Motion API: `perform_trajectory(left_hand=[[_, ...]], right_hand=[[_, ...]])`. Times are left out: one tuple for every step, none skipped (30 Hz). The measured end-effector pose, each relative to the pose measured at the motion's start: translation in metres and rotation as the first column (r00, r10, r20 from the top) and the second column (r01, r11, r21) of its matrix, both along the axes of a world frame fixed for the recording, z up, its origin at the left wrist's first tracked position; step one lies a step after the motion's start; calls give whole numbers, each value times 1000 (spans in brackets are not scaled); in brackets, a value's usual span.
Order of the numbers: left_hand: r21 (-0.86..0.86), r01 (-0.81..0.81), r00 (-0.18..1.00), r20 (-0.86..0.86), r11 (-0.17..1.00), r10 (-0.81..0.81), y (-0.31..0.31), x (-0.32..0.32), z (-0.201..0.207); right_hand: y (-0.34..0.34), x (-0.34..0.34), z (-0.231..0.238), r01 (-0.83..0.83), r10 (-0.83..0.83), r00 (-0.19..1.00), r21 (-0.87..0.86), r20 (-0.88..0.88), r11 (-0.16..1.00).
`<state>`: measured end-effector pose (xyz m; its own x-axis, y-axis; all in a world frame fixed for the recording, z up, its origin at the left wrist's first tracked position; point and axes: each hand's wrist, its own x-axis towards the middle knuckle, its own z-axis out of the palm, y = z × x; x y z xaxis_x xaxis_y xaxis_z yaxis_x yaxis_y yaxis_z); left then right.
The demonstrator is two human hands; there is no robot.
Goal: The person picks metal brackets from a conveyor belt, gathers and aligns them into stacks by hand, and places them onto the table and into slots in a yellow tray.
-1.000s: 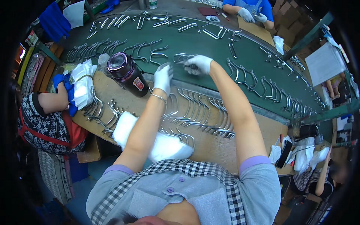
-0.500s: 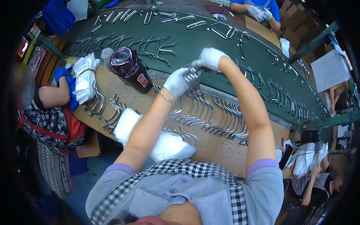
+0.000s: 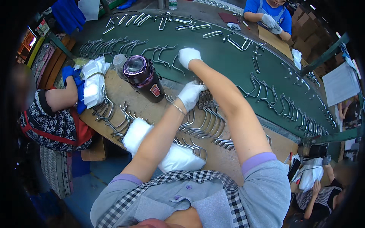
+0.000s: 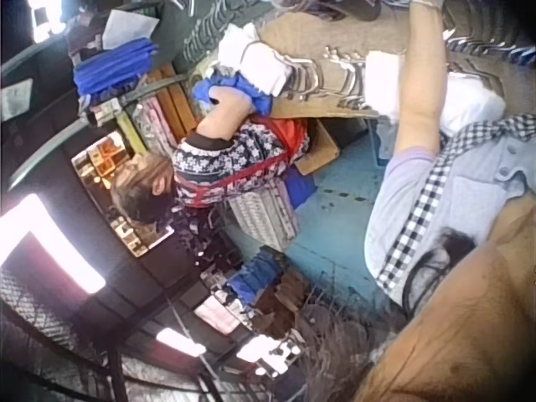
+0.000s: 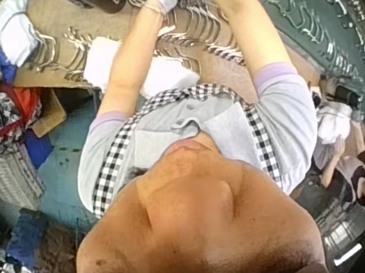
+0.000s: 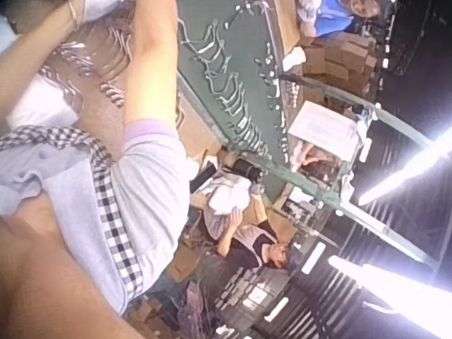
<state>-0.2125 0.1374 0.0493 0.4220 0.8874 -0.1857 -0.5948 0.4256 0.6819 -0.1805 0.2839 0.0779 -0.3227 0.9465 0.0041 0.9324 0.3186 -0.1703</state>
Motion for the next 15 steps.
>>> perform_trajectory(left_hand=[[11,-36,999,-38,999,36,1,0,-1],[22,-72,994,-77,997,73,3,0,-1],[4,-85,994,-63,996,85,4,3,-2],[-6,-88,994,-60,996,88,5,3,-2],[0,-91,991,-98,996,91,5,2,-4],[15,-76,988,-135,997,77,5,5,-3],[22,-107,975,-192,994,109,6,8,-4],[25,-99,976,-192,995,102,6,8,-5],[16,-124,977,-174,992,125,6,3,-6],[11,-130,980,-153,992,130,5,4,-3],[-22,-78,986,-146,997,74,6,5,-1],[-22,-80,986,-146,997,76,7,-1,-2],[4,-80,988,-134,997,80,8,-6,-4],[30,-78,989,-122,997,81,9,-8,-6],[-13,-104,988,-112,994,102,8,-7,-5]], right_hand=[[-7,0,7,8,-8,1000,5,-26,1000],[-12,-2,11,0,0,1000,-1,-21,1000],[-18,0,11,1,-1,1000,-24,1,1000],[-22,-1,11,0,1,1000,-48,22,999],[-26,-5,12,15,-10,999,-134,33,991],[-27,-1,7,26,-22,999,-135,34,990],[-25,2,-2,-42,54,996,-180,65,983],[-22,4,-9,-109,132,987,-227,91,968],[-23,-1,-11,-102,123,990,-254,69,962],[-16,3,-19,-87,107,992,-250,69,964],[-9,5,-26,-100,132,986,-265,105,959],[-7,-1,-25,-130,176,974,-286,140,949],[-8,-3,-24,-145,195,970,-293,148,945],[-6,-1,-21,-141,191,970,-293,150,946],[-4,6,-16,-146,176,980,-263,93,954]])
